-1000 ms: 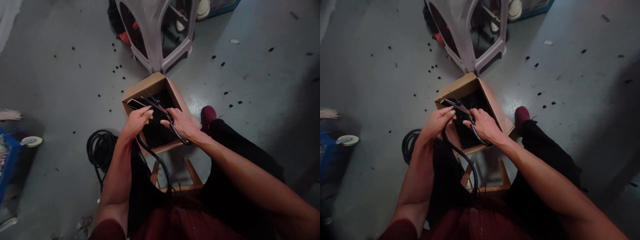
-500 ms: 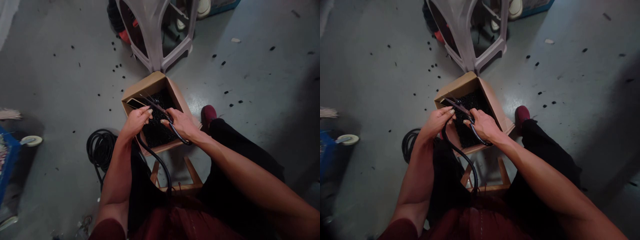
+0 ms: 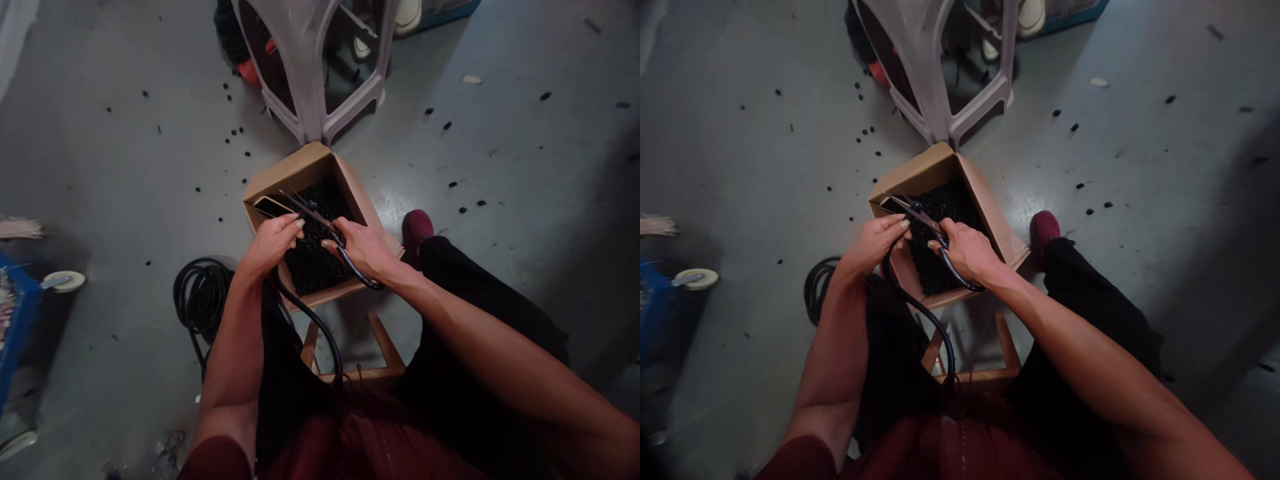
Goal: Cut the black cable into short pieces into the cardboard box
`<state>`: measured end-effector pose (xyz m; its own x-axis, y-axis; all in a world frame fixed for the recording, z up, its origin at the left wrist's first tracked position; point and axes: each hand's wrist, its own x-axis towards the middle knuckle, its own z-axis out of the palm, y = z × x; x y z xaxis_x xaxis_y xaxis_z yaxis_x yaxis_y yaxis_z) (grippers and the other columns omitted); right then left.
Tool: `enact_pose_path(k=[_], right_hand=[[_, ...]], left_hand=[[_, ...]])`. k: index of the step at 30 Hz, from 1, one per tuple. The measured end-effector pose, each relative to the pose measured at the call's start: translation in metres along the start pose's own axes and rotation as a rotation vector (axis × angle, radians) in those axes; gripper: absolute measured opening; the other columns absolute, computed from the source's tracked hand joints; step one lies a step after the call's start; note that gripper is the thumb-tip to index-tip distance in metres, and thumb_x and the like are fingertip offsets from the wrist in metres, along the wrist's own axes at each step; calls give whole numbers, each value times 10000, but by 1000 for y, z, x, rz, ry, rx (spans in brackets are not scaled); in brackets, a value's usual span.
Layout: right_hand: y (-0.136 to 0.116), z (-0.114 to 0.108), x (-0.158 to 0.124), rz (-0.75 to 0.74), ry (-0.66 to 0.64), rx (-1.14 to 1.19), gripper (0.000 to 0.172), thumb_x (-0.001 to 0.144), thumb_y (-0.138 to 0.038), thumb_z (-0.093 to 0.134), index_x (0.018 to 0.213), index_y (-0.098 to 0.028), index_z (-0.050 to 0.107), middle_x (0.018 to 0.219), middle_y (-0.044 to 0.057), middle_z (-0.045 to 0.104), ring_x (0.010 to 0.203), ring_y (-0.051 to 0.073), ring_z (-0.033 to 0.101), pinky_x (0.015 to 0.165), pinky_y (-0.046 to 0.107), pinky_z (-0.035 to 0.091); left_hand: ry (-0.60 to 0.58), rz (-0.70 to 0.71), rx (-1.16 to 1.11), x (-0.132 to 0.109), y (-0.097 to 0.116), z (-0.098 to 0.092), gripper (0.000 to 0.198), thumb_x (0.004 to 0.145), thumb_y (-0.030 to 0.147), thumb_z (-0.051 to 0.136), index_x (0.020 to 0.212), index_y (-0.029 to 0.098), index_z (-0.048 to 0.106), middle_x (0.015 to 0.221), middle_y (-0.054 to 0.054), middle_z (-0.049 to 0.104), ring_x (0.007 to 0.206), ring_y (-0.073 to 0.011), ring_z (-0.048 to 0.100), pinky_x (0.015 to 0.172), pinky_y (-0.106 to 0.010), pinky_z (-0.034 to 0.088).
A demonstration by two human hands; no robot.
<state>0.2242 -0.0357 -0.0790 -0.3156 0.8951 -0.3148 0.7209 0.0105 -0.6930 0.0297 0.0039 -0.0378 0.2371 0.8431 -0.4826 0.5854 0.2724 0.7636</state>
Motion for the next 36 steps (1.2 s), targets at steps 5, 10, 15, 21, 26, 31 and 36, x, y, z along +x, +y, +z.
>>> enact_pose_path(k=[5, 10, 15, 21, 26, 31, 36], right_hand=[[-1, 2, -1, 21, -24, -55, 268, 903, -471, 421, 979, -225, 494, 866, 72, 639, 739, 218, 576, 631, 297, 358], [0, 5, -1, 66, -49, -80, 280, 909, -478, 408, 993, -231, 510, 819, 74, 667, 744, 242, 610, 608, 293, 341], [5, 4, 3, 133, -61, -42, 340, 883, -536, 430, 1006, -239, 541, 766, 64, 657, 711, 254, 613, 572, 288, 328], [7, 1, 6, 164, 13, 98, 388, 868, -562, 435, 1031, -231, 551, 774, 55, 641, 729, 251, 607, 588, 299, 353], [5, 0, 5, 129, 68, 264, 391, 860, -542, 447, 1062, -215, 521, 821, 46, 633, 708, 213, 582, 618, 312, 383], [4, 3, 4, 97, 107, 283, 425, 840, -537, 479, 1091, -196, 522, 902, 73, 637, 775, 230, 587, 666, 336, 403], [6, 7, 4, 67, 113, 316, 449, 824, -543, 507, 1111, -199, 529, 968, 88, 636, 848, 248, 594, 718, 355, 424]], left_hand=[[13, -18, 98, 0, 2, 0, 261, 861, 340, 469, 814, 141, 630, 719, -21, 635, 545, -88, 486, 562, -229, 388], [19, -8, 212, 2, 0, -1, 252, 863, 300, 454, 711, 155, 594, 660, -10, 605, 534, -94, 488, 559, -238, 372], [5, -6, 200, 3, 0, -1, 219, 861, 289, 464, 828, 153, 632, 704, -6, 614, 544, -88, 496, 590, -242, 392], [17, 28, -1, 2, -6, 1, 306, 852, 336, 520, 1049, 142, 651, 762, -18, 608, 652, -94, 531, 628, -226, 433], [85, 4, -186, 5, -10, 3, 433, 839, 329, 564, 1218, 126, 609, 759, -16, 612, 671, -85, 543, 694, -233, 457], [126, -4, -291, 7, -13, 5, 439, 873, 278, 521, 1290, 149, 573, 797, -14, 619, 676, -71, 545, 698, -220, 459], [93, 4, -342, 5, -9, 2, 368, 880, 207, 490, 1224, 162, 613, 819, -12, 627, 672, -66, 560, 684, -201, 470]])
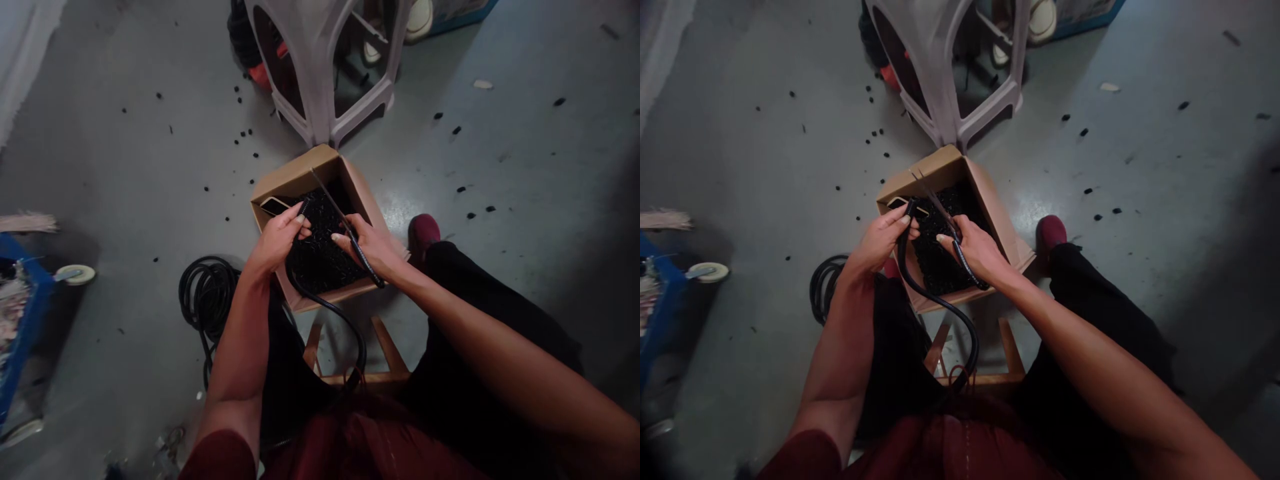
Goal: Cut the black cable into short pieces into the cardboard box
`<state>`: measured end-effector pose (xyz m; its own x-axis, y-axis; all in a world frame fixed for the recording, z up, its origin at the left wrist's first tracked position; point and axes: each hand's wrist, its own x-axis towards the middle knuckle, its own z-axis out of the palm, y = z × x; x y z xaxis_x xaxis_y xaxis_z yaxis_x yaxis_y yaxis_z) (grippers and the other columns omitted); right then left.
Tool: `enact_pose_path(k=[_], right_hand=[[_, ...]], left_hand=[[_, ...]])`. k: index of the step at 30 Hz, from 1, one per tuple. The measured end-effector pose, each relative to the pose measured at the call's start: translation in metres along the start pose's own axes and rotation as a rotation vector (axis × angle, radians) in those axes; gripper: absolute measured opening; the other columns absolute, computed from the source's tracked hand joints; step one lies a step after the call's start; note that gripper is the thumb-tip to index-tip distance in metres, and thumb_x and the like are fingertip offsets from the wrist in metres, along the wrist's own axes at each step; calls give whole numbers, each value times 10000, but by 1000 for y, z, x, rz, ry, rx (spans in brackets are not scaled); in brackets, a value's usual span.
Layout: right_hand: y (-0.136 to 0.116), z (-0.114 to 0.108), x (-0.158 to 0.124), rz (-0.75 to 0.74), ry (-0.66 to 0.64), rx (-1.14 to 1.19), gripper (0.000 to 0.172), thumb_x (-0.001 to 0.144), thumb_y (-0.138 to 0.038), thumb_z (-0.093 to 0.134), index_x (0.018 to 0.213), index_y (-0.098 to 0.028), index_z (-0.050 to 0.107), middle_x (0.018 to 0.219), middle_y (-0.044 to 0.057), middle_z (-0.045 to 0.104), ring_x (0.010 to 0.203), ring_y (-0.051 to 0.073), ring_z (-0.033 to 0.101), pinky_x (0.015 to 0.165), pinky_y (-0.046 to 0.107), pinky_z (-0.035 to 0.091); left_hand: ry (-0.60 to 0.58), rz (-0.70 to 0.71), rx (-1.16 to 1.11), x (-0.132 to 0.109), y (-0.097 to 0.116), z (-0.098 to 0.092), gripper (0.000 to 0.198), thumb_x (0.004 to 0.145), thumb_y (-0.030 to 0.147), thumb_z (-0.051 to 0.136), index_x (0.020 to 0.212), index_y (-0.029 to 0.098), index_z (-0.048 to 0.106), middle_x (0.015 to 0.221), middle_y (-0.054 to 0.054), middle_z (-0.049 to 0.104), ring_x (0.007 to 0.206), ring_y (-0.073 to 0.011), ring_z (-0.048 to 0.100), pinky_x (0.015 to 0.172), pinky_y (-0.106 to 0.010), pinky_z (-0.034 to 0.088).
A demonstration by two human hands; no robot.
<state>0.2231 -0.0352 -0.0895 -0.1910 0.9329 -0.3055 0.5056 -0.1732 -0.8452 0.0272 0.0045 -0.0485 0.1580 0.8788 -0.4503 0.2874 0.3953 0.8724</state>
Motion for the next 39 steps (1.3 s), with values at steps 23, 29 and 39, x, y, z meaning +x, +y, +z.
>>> enact_pose_path(k=[23, 29, 39], right_hand=[[-20, -6, -11, 29, -193, -92, 354, 861, -497, 474, 1044, -195, 507, 895, 56, 597, 783, 205, 556, 654, 301, 369], [-21, -6, -12, 31, -184, -92, 320, 863, -492, 481, 994, -201, 487, 882, 42, 573, 763, 192, 539, 644, 297, 353], [-15, -3, -10, -8, -144, -172, 307, 873, -479, 481, 996, -199, 484, 902, 52, 574, 796, 200, 547, 658, 300, 366]], left_hand=[[126, 14, 85, 3, 0, 5, 322, 774, 227, 622, 1077, 126, 662, 722, -4, 634, 581, -65, 534, 565, -194, 426], [109, 23, 89, 4, -2, 8, 329, 768, 251, 625, 1071, 126, 660, 805, -19, 657, 598, -65, 542, 575, -201, 431], [104, 36, 124, 5, -4, 9, 315, 776, 266, 623, 1065, 143, 655, 804, -15, 658, 612, -75, 559, 586, -210, 441]])
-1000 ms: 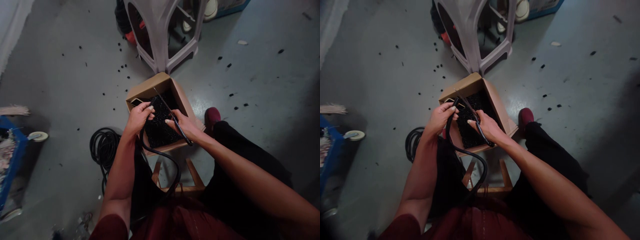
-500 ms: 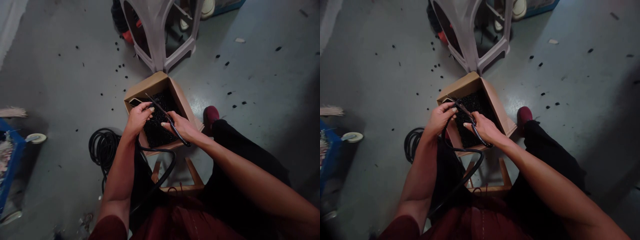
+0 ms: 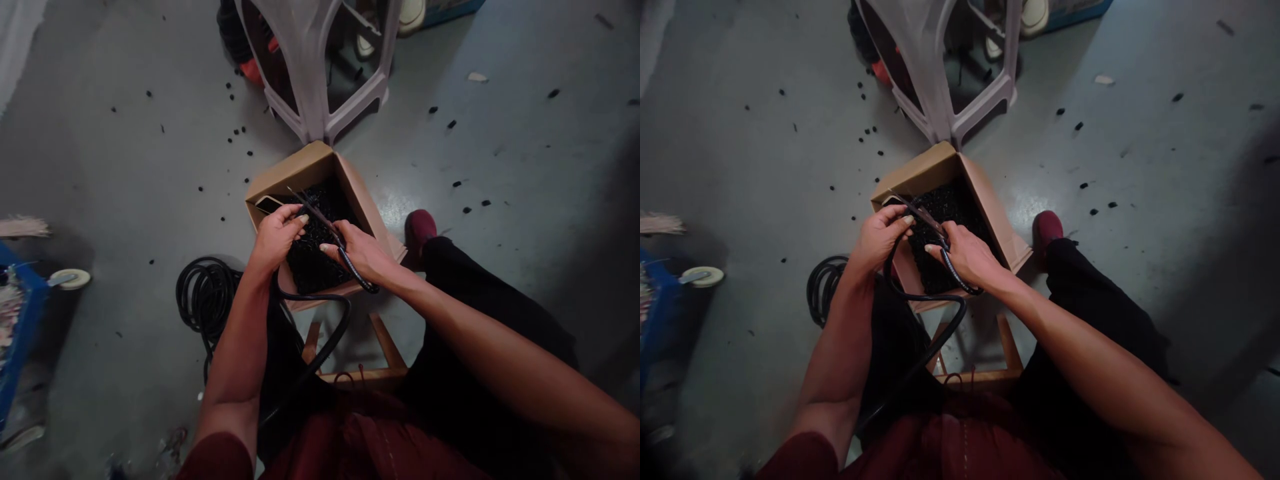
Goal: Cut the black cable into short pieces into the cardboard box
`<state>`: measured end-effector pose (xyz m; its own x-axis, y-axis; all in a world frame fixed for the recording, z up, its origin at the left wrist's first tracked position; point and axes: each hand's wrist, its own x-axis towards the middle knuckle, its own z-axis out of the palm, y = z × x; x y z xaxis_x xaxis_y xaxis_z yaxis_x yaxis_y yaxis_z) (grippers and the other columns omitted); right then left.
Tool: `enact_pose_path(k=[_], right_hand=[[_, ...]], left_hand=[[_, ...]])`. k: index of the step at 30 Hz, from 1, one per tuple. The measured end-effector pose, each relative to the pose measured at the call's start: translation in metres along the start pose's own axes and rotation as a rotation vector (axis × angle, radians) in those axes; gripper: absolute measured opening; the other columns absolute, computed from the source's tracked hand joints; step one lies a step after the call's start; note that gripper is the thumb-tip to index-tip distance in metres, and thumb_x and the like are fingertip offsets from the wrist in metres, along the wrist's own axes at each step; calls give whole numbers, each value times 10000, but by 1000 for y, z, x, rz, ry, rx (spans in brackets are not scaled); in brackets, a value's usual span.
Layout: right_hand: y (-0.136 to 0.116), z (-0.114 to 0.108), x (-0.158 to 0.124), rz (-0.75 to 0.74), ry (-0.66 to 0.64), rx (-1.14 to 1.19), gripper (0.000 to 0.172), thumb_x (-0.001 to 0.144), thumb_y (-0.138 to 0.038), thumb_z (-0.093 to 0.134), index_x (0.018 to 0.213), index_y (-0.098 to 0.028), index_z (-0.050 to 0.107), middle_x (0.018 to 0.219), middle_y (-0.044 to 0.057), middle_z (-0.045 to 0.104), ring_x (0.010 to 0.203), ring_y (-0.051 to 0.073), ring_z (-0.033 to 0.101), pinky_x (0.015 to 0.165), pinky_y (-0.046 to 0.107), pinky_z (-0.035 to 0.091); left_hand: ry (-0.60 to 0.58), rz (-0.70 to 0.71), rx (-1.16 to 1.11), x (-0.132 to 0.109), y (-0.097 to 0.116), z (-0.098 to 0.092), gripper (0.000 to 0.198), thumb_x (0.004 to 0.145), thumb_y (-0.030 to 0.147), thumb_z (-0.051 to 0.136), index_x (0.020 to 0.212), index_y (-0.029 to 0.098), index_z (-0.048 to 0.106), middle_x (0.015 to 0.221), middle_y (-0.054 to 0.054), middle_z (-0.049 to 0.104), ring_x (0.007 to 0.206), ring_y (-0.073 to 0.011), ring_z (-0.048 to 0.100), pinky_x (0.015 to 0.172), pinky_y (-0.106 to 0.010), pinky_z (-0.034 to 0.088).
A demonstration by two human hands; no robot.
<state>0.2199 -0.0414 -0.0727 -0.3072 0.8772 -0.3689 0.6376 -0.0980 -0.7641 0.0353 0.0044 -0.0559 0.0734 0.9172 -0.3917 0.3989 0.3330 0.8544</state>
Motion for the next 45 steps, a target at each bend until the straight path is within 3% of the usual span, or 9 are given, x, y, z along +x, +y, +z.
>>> enact_pose_path(k=[10, 21, 34, 45], right_hand=[[-4, -3, -1, 13, -1, 54, 387, 858, -497, 500, 1096, -192, 495, 1002, 83, 601, 892, 235, 568, 716, 324, 399], [-4, -6, 1, 3, -49, 105, 426, 854, -511, 495, 1125, -182, 494, 1014, 87, 612, 880, 228, 570, 722, 324, 395], [3, -3, 4, -21, -1, -66, 334, 895, -489, 423, 1054, -204, 494, 960, 92, 596, 851, 237, 562, 721, 330, 400], [1, -4, 3, -31, 0, -107, 241, 881, -423, 415, 983, -214, 478, 888, 72, 612, 759, 213, 547, 647, 302, 354]], left_hand=[[-21, -14, -53, -5, 5, 4, 238, 761, 250, 642, 979, 155, 644, 832, -8, 648, 629, -70, 566, 603, -206, 456], [-34, -2, -139, -4, 1, 3, 259, 762, 231, 639, 1010, 155, 645, 857, -8, 630, 631, -54, 544, 600, -191, 445], [-15, -32, -98, -5, 4, 6, 314, 762, 228, 637, 1061, 139, 660, 909, -34, 668, 644, -70, 561, 615, -215, 456], [-82, -45, -94, -3, 0, 0, 300, 802, 266, 614, 1069, 133, 651, 904, -40, 665, 659, -70, 567, 642, -208, 466]])
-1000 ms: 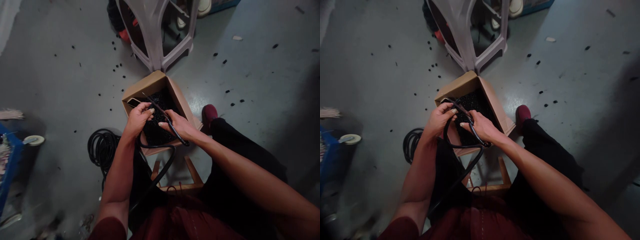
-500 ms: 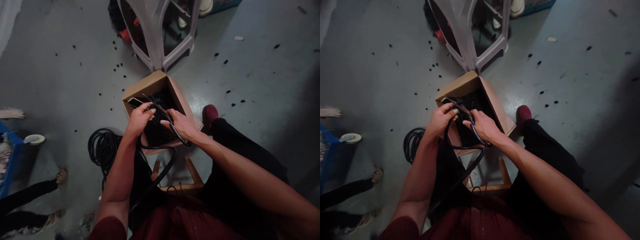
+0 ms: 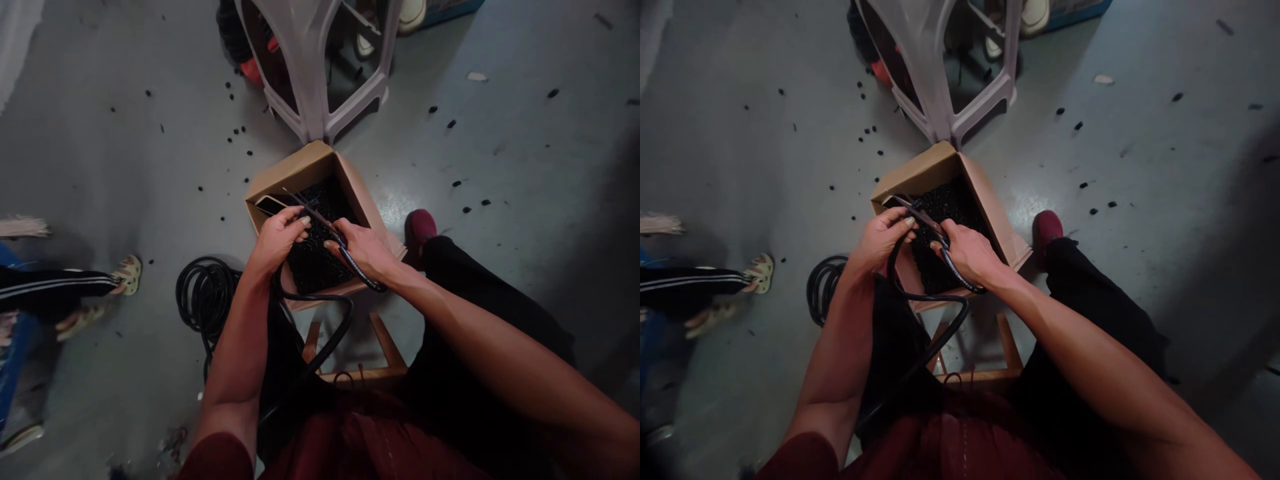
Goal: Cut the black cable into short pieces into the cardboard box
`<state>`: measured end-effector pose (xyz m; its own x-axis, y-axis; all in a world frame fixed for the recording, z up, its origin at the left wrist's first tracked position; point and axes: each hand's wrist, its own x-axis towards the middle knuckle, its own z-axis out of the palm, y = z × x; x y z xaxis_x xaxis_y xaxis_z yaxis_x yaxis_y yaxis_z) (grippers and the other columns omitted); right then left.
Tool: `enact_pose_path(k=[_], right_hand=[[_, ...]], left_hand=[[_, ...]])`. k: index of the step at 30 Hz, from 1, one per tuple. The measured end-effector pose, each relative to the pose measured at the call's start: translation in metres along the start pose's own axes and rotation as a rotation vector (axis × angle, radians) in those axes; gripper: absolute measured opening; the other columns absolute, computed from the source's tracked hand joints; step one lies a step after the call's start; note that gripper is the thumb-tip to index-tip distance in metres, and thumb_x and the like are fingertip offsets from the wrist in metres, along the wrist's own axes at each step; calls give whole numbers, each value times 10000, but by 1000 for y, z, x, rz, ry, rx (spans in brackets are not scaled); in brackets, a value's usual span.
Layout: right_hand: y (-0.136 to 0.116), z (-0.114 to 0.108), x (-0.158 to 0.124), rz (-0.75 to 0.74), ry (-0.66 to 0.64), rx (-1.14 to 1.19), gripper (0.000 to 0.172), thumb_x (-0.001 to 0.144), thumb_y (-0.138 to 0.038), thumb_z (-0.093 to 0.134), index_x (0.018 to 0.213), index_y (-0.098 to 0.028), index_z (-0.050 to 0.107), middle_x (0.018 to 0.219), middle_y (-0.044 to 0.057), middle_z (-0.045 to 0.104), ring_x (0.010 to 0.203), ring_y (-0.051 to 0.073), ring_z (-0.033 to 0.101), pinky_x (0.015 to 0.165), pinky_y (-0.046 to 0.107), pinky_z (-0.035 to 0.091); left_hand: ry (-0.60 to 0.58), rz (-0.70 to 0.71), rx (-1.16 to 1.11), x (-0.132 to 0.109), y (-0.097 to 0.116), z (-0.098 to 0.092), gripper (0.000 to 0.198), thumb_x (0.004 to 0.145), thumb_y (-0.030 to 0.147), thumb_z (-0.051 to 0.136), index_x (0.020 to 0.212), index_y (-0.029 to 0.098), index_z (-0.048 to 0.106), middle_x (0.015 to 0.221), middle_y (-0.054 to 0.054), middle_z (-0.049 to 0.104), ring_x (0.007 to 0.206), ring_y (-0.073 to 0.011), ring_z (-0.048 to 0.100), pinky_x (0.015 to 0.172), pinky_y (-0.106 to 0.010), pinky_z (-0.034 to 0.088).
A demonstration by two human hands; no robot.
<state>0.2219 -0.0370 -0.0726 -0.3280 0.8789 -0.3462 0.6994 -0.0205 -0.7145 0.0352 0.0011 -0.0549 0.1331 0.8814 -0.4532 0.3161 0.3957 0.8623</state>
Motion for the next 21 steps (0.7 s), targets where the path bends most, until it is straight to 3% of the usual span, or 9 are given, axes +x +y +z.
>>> enact_pose_path(k=[4, 7, 12, 15, 21], right_hand=[[-1, -2, 0, 6, -2, -9, 251, 870, -420, 436, 999, -216, 503, 885, 72, 630, 751, 218, 559, 631, 300, 344], [-2, -6, 0, 34, 18, -1, 269, 867, -429, 440, 1014, -220, 524, 852, 68, 638, 738, 224, 572, 616, 298, 341], [-2, -9, 1, 156, 57, -37, 347, 873, -514, 438, 1038, -239, 571, 732, 58, 627, 677, 238, 581, 566, 288, 308], [-1, -10, 2, 172, 42, -55, 375, 859, -549, 461, 1042, -246, 585, 742, 65, 631, 683, 248, 588, 562, 289, 299], [-1, -12, 4, 211, 11, -29, 340, 861, -538, 458, 982, -243, 578, 742, 62, 621, 696, 245, 585, 572, 291, 298]], left_hand=[[-112, -29, 24, -2, 3, -7, 271, 878, 363, 536, 879, 129, 673, 798, -48, 660, 678, -86, 573, 683, -216, 468], [-133, -52, 29, -4, 7, -12, 294, 882, 374, 536, 778, 130, 665, 748, -53, 649, 668, -94, 571, 683, -228, 464], [-157, -111, -6, -6, 8, -14, 228, 855, 302, 560, 967, 149, 686, 732, -22, 628, 616, -83, 567, 624, -222, 450], [-171, -126, 27, -5, 6, -15, 235, 857, 299, 550, 981, 154, 688, 688, -2, 592, 533, -60, 508, 543, -201, 402], [-53, -33, 100, -6, 6, -18, 227, 843, 298, 561, 975, 164, 686, 712, -8, 609, 548, -65, 504, 549, -201, 398]])
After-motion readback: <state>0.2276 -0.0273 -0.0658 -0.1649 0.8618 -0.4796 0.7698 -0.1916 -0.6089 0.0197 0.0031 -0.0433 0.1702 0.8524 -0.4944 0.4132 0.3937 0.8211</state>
